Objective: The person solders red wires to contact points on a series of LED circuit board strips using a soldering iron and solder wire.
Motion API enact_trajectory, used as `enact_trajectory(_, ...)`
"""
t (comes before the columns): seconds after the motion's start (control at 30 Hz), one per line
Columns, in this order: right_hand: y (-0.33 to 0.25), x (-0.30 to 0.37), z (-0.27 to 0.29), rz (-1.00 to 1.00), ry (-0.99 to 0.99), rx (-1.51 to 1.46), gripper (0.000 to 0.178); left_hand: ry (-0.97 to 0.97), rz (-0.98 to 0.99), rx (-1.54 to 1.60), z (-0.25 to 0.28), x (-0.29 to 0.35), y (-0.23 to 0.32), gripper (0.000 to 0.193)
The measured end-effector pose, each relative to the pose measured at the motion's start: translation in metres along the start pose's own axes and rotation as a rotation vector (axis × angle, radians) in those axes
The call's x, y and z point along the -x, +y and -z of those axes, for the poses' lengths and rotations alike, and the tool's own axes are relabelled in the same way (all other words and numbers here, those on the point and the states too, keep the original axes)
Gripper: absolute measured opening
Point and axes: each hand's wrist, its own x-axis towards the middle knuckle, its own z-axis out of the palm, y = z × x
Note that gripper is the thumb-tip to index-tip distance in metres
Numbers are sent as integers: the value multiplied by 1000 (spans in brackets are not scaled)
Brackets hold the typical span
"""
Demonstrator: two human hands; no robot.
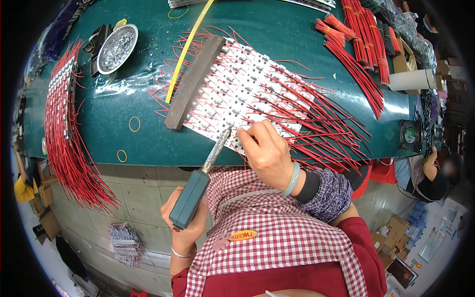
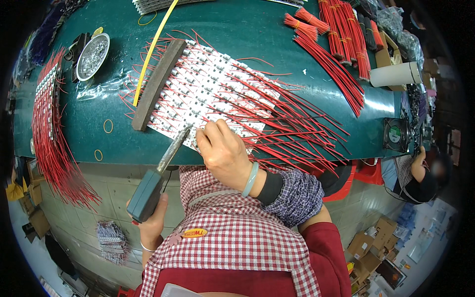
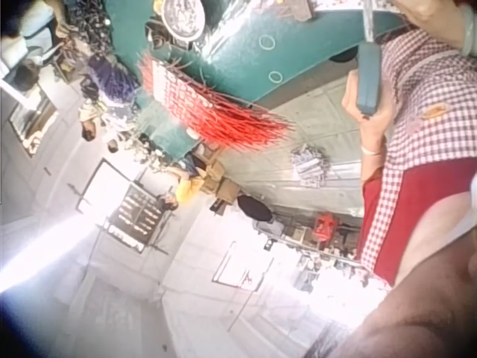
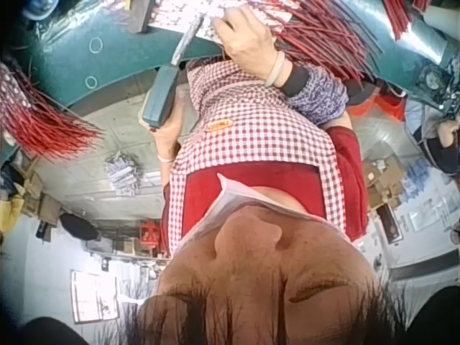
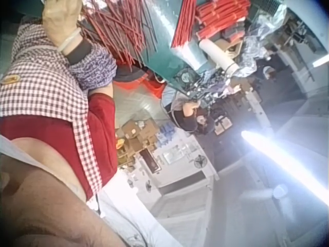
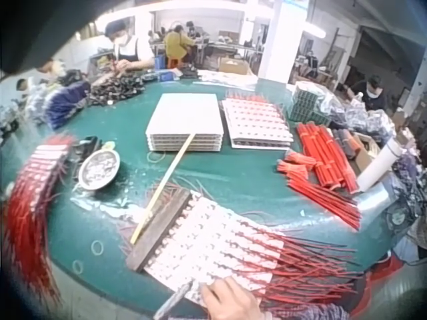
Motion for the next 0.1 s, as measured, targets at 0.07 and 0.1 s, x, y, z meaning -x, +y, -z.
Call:
enact_trajectory(0.07,0,0,-1,-2,5,-2,31,5,61,34,2,8,-8,15)
enact_trajectory(0.1,0,1,-2,-5,8,-3,32,9,122,69,3,13,-12,16)
